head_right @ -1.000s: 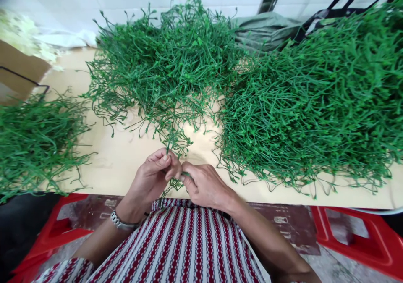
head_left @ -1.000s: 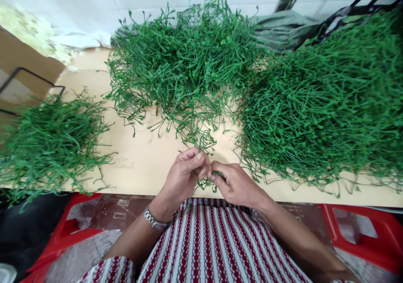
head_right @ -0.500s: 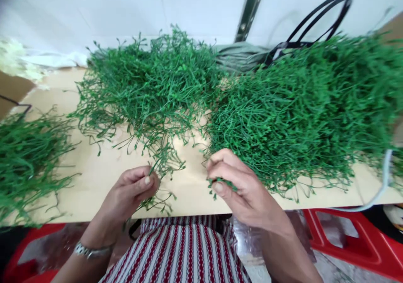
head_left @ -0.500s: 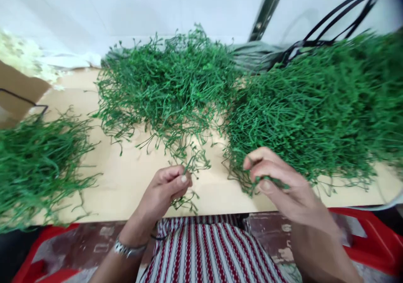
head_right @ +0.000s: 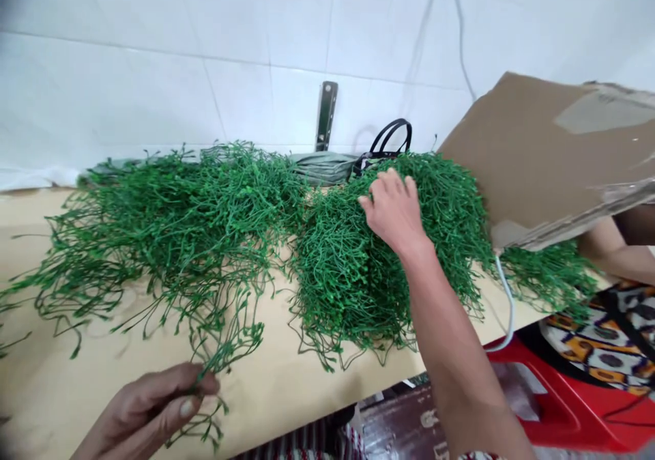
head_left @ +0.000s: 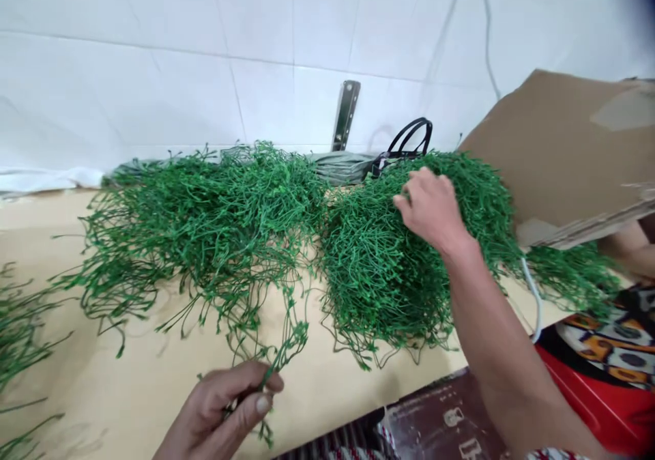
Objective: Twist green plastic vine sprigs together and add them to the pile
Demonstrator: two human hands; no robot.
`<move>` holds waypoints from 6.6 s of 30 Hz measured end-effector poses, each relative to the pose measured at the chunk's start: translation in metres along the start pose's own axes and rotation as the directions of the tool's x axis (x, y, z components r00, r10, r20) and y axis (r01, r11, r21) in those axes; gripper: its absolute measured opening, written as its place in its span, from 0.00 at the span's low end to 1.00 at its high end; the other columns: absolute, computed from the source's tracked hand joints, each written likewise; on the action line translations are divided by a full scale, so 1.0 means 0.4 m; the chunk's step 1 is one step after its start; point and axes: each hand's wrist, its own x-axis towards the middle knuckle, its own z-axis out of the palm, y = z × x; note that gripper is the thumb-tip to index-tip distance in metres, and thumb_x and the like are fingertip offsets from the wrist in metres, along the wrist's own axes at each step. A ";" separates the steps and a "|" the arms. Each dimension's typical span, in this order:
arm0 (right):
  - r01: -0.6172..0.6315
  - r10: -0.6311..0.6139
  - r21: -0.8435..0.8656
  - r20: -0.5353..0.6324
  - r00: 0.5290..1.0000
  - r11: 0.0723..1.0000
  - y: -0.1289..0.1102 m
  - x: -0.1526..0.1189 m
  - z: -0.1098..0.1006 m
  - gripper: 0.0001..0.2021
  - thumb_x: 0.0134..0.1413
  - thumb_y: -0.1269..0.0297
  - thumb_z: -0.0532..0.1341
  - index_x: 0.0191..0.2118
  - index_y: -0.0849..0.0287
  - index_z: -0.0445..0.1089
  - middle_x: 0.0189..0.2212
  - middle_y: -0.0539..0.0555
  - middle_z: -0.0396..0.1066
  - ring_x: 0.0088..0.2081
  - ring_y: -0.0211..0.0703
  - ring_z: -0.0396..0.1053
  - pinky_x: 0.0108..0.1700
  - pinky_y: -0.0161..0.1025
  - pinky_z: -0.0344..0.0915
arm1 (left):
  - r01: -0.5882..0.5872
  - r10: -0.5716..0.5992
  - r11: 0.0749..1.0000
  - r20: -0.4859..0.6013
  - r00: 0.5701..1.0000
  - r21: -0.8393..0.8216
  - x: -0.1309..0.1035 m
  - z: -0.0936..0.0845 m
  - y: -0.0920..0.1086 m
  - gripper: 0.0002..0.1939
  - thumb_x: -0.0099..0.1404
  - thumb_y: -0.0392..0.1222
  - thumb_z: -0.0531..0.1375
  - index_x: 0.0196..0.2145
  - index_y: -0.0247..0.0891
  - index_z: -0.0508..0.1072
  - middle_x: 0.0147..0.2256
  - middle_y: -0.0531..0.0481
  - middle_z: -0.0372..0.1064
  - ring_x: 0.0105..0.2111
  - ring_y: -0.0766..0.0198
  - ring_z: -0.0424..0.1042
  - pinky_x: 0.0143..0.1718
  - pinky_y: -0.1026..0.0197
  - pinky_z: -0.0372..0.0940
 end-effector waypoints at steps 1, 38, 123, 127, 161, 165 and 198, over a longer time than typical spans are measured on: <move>0.003 -0.004 0.007 0.083 0.997 1.000 0.005 0.009 0.036 0.13 0.58 0.59 0.48 0.38 0.63 0.63 0.44 0.64 0.65 0.50 0.55 0.60 0.53 0.55 0.50 | -0.023 0.023 0.999 0.007 1.000 -0.023 0.008 0.004 0.007 0.09 0.57 0.46 0.58 0.33 0.42 0.74 0.27 0.48 0.69 0.25 0.63 0.63 0.25 0.65 0.59; 0.432 -0.572 0.774 -0.112 0.812 0.463 -0.329 -0.210 -0.086 0.04 0.52 0.70 0.55 0.34 0.58 0.66 0.34 0.51 0.72 0.46 0.43 0.65 0.59 0.55 0.42 | -0.044 0.049 0.994 0.041 0.998 -0.104 0.038 -0.018 0.044 0.10 0.58 0.42 0.58 0.37 0.36 0.72 0.35 0.45 0.68 0.36 0.60 0.66 0.36 0.62 0.60; -0.086 -0.312 0.965 0.164 0.936 0.247 -0.414 -0.326 -0.031 0.05 0.55 0.66 0.56 0.37 0.61 0.63 0.26 0.49 0.65 0.28 0.34 0.62 0.30 0.31 0.58 | -0.119 0.099 0.982 -0.141 0.985 -0.148 0.076 0.083 0.054 0.00 0.56 0.33 0.58 0.28 0.35 0.68 0.24 0.52 0.64 0.26 0.68 0.63 0.28 0.66 0.59; -0.054 -0.322 0.978 0.118 0.939 0.201 -0.406 -0.328 -0.034 0.03 0.55 0.70 0.55 0.33 0.62 0.65 0.25 0.50 0.63 0.28 0.34 0.61 0.30 0.31 0.57 | -0.101 0.098 0.994 -0.073 0.993 -0.042 0.072 0.078 0.054 0.02 0.57 0.32 0.56 0.30 0.35 0.67 0.25 0.53 0.64 0.27 0.68 0.63 0.29 0.65 0.59; 0.312 -0.699 0.821 0.142 0.701 0.479 -0.375 -0.359 -0.055 0.10 0.54 0.77 0.48 0.31 0.59 0.63 0.22 0.51 0.65 0.23 0.39 0.62 0.26 0.36 0.54 | -0.476 0.205 0.721 0.502 0.840 0.503 0.027 0.006 0.061 0.10 0.52 0.26 0.50 0.20 0.36 0.65 0.19 0.54 0.62 0.19 0.70 0.56 0.22 0.64 0.51; 0.103 -0.463 0.889 0.131 0.877 0.445 -0.365 -0.318 -0.061 0.06 0.57 0.70 0.53 0.39 0.59 0.65 0.27 0.51 0.68 0.26 0.35 0.65 0.28 0.32 0.59 | -0.174 0.139 0.973 0.216 0.966 0.150 0.044 -0.002 0.038 0.09 0.60 0.30 0.49 0.28 0.35 0.68 0.23 0.53 0.62 0.23 0.70 0.60 0.25 0.67 0.55; 0.361 -0.482 0.764 -0.074 0.873 0.535 -0.455 -0.358 -0.031 0.07 0.56 0.74 0.52 0.30 0.63 0.65 0.23 0.53 0.65 0.27 0.39 0.61 0.31 0.35 0.56 | -0.105 0.100 0.885 0.034 0.994 0.453 0.012 0.039 0.046 0.07 0.59 0.30 0.53 0.26 0.33 0.69 0.23 0.51 0.65 0.25 0.68 0.64 0.27 0.66 0.56</move>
